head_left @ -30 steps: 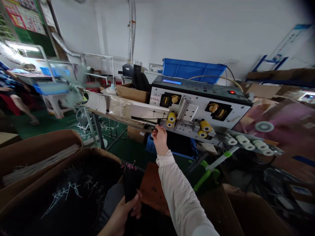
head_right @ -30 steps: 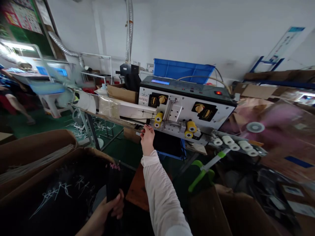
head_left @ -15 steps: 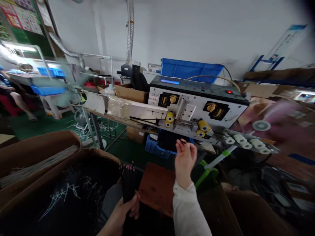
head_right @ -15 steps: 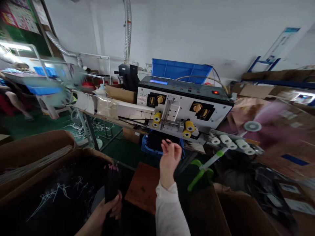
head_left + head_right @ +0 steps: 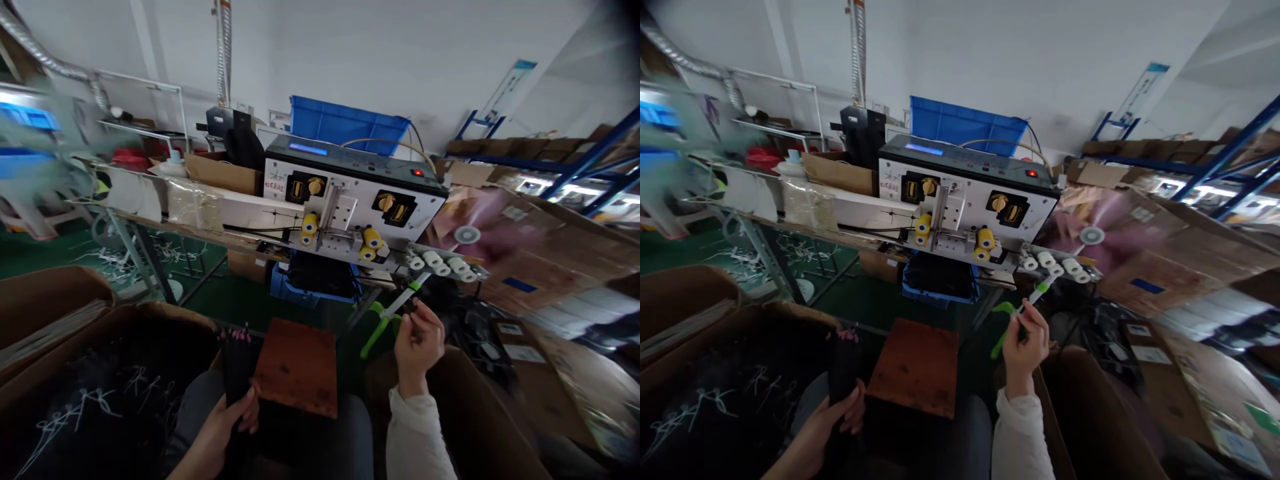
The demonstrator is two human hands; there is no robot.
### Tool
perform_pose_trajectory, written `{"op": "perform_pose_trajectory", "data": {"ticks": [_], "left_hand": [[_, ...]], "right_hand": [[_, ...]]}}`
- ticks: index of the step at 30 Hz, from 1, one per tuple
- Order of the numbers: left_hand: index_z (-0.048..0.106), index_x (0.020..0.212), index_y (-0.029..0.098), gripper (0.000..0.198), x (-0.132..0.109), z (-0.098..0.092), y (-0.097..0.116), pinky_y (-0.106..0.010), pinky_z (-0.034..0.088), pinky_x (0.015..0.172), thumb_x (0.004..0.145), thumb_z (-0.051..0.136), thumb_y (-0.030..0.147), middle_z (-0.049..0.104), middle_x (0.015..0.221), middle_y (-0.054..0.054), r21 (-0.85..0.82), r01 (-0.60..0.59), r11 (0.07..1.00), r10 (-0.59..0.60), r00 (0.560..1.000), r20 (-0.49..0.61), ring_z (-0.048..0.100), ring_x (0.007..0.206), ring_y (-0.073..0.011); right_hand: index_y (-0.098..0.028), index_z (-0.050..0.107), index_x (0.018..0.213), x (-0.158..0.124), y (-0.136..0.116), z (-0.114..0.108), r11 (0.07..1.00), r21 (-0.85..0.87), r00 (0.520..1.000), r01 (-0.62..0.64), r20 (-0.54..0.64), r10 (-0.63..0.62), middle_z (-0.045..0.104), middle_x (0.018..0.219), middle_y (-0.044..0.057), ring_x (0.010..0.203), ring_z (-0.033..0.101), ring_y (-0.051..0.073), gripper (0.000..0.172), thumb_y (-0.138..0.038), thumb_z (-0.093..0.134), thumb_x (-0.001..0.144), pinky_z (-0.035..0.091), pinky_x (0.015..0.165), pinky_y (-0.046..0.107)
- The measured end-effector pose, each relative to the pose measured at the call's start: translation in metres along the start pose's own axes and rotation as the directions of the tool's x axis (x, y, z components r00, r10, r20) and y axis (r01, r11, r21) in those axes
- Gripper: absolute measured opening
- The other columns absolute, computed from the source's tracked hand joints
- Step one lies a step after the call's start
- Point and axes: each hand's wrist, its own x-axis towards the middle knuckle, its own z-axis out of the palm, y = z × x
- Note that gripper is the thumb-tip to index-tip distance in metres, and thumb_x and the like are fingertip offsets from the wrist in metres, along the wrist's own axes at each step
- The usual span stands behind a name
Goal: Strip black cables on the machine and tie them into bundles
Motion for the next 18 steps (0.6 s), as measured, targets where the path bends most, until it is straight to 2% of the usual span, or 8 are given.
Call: {"op": "perform_pose_trajectory", "data": {"ticks": [4,7,11,14,16,18], "left_hand": [[0.056,0.08,0.015,0.027,0.004,0.003,0.009,-0.023,0.032,0.048,0.075,0.067,0.038,0.032,0.054,0.008,0.014,-0.02,1.0,0.02,0.999,-0.026,0.026,0.046,-0.0044],[0.057,0.082,0.014,0.027,0.011,0.005,0.014,-0.022,0.031,0.048,0.075,0.068,0.038,0.033,0.055,0.008,0.041,-0.044,0.998,0.045,0.998,-0.036,0.028,0.046,-0.0042],[0.058,0.085,0.014,0.028,0.022,0.004,0.018,-0.022,0.031,0.048,0.074,0.068,0.037,0.034,0.055,0.007,0.064,-0.066,0.996,0.068,0.997,-0.041,0.03,0.047,-0.0042],[0.059,0.088,0.013,0.029,0.029,0.002,0.025,-0.021,0.03,0.047,0.074,0.069,0.037,0.036,0.056,0.007,0.08,-0.092,0.993,0.097,0.993,-0.073,0.031,0.047,-0.0038],[0.06,0.089,0.013,0.03,0.032,0.0,0.03,-0.02,0.03,0.047,0.073,0.069,0.037,0.037,0.057,0.007,0.071,-0.111,0.991,0.117,0.989,-0.092,0.031,0.048,-0.0036],[0.06,0.09,0.012,0.029,0.033,-0.002,0.033,-0.02,0.03,0.047,0.074,0.069,0.035,0.037,0.058,0.006,0.044,-0.121,0.992,0.125,0.987,-0.102,0.031,0.048,-0.0034]], "right_hand": [[-0.016,0.055,0.086,-0.002,-0.002,0.001,0.997,-0.004,0.996,0.077,0.05,-0.077,0.064,0.108,0.013,0.1,0.062,0.022,0.006,-0.017,0.059,0.081,0.051,0.084,0.04],[-0.017,0.056,0.086,-0.005,-0.007,0.011,0.995,0.005,0.977,0.098,0.19,-0.097,0.064,0.108,0.012,0.102,0.061,0.021,0.003,-0.017,0.057,0.083,0.05,0.087,0.039],[-0.019,0.057,0.088,-0.004,-0.001,0.031,0.992,-0.009,0.913,0.129,0.39,-0.115,0.063,0.113,0.011,0.107,0.059,0.02,0.007,-0.019,0.05,0.086,0.049,0.09,0.037],[-0.019,0.057,0.087,0.005,0.005,0.046,0.988,-0.022,0.832,0.156,0.541,-0.119,0.061,0.118,0.01,0.109,0.058,0.02,0.012,-0.019,0.046,0.088,0.048,0.091,0.035],[-0.019,0.058,0.089,0.014,0.005,0.056,0.982,-0.023,0.742,0.19,0.658,-0.128,0.062,0.115,0.01,0.105,0.059,0.02,0.014,-0.018,0.044,0.089,0.048,0.089,0.033],[-0.019,0.058,0.094,0.026,0.001,0.064,0.971,-0.037,0.631,0.234,0.766,-0.123,0.065,0.108,0.008,0.096,0.062,0.019,0.016,-0.019,0.043,0.089,0.049,0.082,0.031]]}}
